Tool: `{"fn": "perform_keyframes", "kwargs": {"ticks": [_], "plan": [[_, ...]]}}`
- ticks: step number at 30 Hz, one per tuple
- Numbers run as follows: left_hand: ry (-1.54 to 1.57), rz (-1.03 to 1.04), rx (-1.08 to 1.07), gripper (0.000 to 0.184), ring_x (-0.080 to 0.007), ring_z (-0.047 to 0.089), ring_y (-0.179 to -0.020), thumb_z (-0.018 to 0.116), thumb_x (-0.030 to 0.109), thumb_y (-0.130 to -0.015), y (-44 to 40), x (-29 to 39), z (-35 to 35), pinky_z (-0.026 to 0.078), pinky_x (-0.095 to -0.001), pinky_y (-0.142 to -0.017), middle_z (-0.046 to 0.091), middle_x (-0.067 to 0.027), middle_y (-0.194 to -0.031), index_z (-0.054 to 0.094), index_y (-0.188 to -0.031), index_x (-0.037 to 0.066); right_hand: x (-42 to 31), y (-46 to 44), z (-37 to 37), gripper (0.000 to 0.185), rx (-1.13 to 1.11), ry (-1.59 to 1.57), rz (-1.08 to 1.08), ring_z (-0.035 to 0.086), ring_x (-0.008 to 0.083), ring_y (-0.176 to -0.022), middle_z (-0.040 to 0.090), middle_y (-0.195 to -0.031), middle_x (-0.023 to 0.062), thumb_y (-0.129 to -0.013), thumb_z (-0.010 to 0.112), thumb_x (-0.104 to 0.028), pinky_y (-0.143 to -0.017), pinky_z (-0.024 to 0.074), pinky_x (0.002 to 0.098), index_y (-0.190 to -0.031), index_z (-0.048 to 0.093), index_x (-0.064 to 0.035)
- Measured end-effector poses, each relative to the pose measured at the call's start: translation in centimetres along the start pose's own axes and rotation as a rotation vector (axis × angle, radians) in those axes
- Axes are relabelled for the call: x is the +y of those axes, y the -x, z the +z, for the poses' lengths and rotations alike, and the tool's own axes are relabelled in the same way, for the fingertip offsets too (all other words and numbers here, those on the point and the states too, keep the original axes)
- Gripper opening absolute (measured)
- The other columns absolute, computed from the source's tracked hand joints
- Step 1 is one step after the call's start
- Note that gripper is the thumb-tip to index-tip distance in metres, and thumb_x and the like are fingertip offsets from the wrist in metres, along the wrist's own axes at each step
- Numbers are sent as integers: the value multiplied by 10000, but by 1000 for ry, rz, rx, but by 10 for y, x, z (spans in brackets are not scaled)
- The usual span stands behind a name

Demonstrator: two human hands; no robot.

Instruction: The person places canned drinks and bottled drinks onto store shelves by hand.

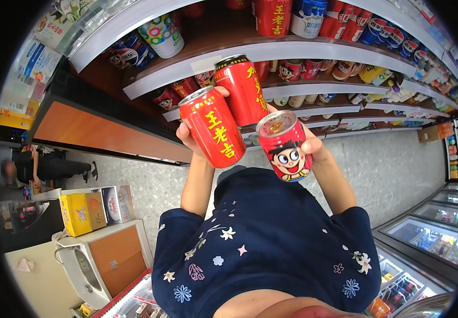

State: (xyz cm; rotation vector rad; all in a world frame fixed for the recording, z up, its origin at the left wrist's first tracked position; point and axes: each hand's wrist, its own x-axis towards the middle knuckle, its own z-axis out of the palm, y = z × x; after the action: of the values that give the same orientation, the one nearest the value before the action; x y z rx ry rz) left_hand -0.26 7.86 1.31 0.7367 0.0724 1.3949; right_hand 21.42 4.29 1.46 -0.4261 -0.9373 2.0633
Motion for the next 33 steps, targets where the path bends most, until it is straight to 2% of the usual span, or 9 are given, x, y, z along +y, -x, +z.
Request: {"fn": "perform_keyframes", "kwargs": {"ticks": [2, 4, 9, 13, 20, 26, 30, 31, 33], "plan": [[23, -64, -65, 957, -219, 698, -817, 650, 630, -726, 2, 2, -4, 608, -316, -659, 577, -202, -1132, 390, -1283, -104, 7, 0, -4, 1161, -22, -100, -16, 667, 251, -892, 582, -1147, 195, -592, 746, -346, -773, 574, 346, -1522, 128, -26], [-19, -117, -83, 947, -190, 690, -833, 670, 606, -706, 5, 2, -7, 591, -308, -714, 640, -157, -1015, 388, -1308, -67, 7, -1, -3, 1151, -13, -144, -38, 670, 267, -893, 576, -1169, 221, -591, 737, -356, -786, 573, 347, -1521, 139, -35], [-279, -253, -115, 1039, -221, 602, -1084, 764, 455, -645, 14, -1, -14, 490, -367, -946, 558, -154, -1229, 291, -1430, -35, 23, -4, -35, 789, -49, -207, -63, 691, 274, -852, 675, -1032, 205, -637, 685, -390, -769, 589, 361, -1239, 512, 90], [-500, -249, -135, 1165, -220, 479, -1245, 777, 450, -605, 10, 2, 4, 321, -365, -1093, 437, -161, -1383, 176, -1471, -44, 27, 0, -49, 898, 36, -243, -121, 675, 331, -899, 630, -1133, 257, -594, 700, -421, -780, 590, 416, -1285, 461, 99], [-539, -229, -110, 636, -318, 225, -1405, 750, 382, -694, 1, -2, 22, 207, -437, -1136, 332, -220, -1452, 618, -1178, -9, 38, -1, -44, 896, -65, -354, -332, 639, 336, -1053, 592, -1240, 240, -646, 734, -423, -911, 545, 461, -1342, 438, 57], [-645, -185, -131, 549, -324, 236, -1403, 775, 385, -717, 2, -1, 28, 169, -449, -1148, 514, -211, -1310, 651, -1098, 9, 38, 0, -40, 968, -209, -451, -401, 571, 348, -1162, 538, -1323, 225, -593, 777, -484, -1002, 473, 494, -1347, 450, 29], [-464, -319, -114, 574, -203, 555, -1124, 758, 328, -760, 4, 15, 38, 409, -361, -998, 616, -117, -1150, 579, -1195, 0, 28, -7, -21, 986, -337, -450, -305, 462, 364, -1283, 511, -1339, 212, -546, 793, -563, -1055, 366, 570, -1297, 484, -3], [-479, -301, -117, 582, -137, 618, -948, 742, 297, -773, 3, 19, 41, 482, -297, -865, 639, -87, -1079, 539, -1216, -21, 26, -7, -21, 983, -302, -403, -300, 432, 382, -1307, 494, -1358, 214, -538, 798, -579, -1064, 336, 595, -1285, 499, -14], [-443, -345, -90, 553, -139, 622, -928, 728, 285, -781, 4, 24, 40, 491, -295, -841, 647, -97, -1052, 542, -1195, -30, 23, -3, -21, 955, -253, -323, -272, 394, 399, -1336, 464, -1393, 202, -521, 798, -625, -1058, 311, 634, -1237, 533, -50]]}}
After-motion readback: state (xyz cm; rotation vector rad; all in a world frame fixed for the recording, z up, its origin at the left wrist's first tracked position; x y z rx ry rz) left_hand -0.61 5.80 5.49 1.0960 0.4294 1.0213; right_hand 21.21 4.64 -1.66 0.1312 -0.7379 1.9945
